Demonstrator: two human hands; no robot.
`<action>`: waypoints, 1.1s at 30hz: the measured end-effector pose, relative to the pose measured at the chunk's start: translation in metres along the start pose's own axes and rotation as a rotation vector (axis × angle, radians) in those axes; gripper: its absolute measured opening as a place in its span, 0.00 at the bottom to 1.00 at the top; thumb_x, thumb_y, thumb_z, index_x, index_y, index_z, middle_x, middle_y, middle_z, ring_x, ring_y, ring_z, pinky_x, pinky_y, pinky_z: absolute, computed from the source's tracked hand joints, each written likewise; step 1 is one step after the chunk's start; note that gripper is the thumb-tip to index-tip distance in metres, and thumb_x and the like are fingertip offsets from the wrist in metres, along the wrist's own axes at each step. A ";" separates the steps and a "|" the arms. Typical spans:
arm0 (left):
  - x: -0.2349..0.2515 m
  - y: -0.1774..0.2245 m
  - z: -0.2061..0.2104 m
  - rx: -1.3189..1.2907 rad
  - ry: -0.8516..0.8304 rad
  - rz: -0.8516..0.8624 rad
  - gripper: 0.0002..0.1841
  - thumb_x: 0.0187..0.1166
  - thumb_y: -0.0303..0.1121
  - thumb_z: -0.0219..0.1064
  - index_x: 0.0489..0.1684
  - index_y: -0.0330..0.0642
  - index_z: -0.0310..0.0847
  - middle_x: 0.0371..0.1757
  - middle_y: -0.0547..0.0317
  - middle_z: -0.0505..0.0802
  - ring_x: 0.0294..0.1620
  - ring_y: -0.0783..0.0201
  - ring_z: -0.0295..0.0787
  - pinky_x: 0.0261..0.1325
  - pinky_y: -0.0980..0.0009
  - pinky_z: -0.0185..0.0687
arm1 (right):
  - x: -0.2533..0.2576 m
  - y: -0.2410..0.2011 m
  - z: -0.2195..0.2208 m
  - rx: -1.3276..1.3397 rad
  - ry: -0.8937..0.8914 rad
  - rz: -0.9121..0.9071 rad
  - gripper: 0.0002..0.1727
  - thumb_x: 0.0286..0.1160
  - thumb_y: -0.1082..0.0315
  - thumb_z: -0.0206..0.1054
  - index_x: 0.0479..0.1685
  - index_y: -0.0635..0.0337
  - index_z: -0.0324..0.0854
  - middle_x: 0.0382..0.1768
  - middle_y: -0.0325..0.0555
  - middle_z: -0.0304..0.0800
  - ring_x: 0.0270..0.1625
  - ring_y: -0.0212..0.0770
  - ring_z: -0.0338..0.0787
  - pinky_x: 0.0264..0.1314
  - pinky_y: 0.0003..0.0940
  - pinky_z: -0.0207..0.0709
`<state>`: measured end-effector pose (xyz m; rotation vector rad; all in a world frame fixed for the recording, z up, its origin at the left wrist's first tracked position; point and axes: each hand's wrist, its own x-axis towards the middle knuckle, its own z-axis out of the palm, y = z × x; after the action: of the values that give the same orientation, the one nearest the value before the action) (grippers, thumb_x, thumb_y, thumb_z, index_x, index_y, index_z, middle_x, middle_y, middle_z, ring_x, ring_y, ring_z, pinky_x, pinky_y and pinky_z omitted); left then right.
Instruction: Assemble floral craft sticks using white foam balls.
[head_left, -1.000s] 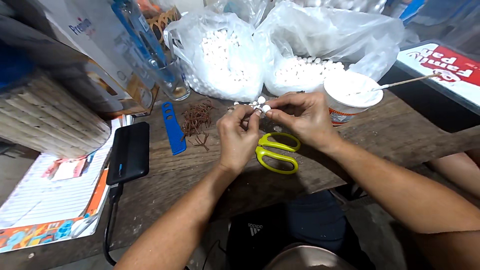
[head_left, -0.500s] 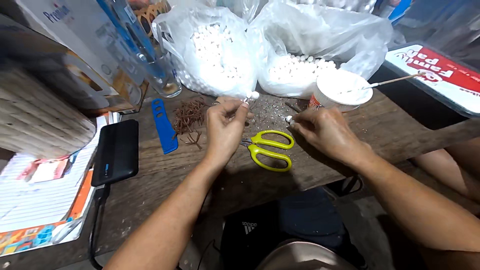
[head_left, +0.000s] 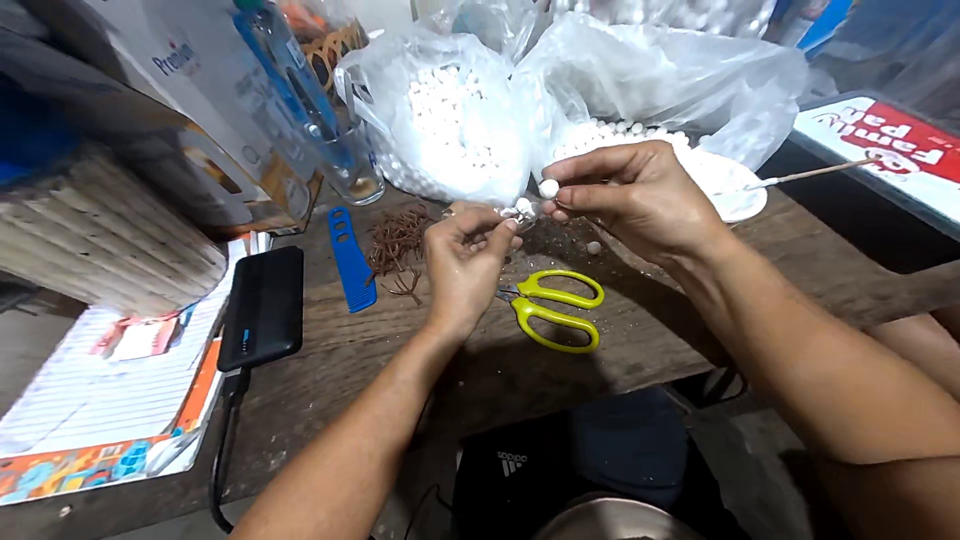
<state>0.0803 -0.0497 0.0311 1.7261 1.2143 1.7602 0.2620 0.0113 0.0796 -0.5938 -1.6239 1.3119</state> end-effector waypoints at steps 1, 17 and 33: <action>0.000 0.001 0.000 -0.013 0.008 -0.007 0.02 0.73 0.16 0.70 0.35 0.30 0.86 0.42 0.57 0.88 0.34 0.79 0.87 0.40 0.85 0.87 | 0.002 0.002 0.001 0.035 0.012 0.039 0.14 0.69 0.89 0.64 0.45 0.66 0.89 0.35 0.38 0.95 0.36 0.31 0.95 0.47 0.27 0.92; -0.002 0.004 0.000 -0.084 -0.026 -0.121 0.05 0.72 0.15 0.69 0.37 0.34 0.84 0.44 0.59 0.89 0.34 0.76 0.90 0.39 0.79 0.91 | 0.004 0.025 -0.003 0.142 0.043 0.075 0.14 0.65 0.89 0.65 0.43 0.63 0.88 0.34 0.39 0.94 0.38 0.31 0.94 0.49 0.28 0.91; -0.001 0.003 0.001 -0.075 -0.002 -0.097 0.04 0.77 0.17 0.67 0.39 0.36 0.82 0.40 0.62 0.88 0.31 0.77 0.88 0.39 0.80 0.89 | -0.001 0.026 0.000 -0.132 0.039 -0.138 0.15 0.57 0.87 0.73 0.46 0.68 0.89 0.45 0.41 0.91 0.42 0.27 0.92 0.50 0.22 0.90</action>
<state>0.0824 -0.0514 0.0328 1.5996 1.1949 1.7244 0.2580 0.0187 0.0547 -0.5715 -1.6979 1.0927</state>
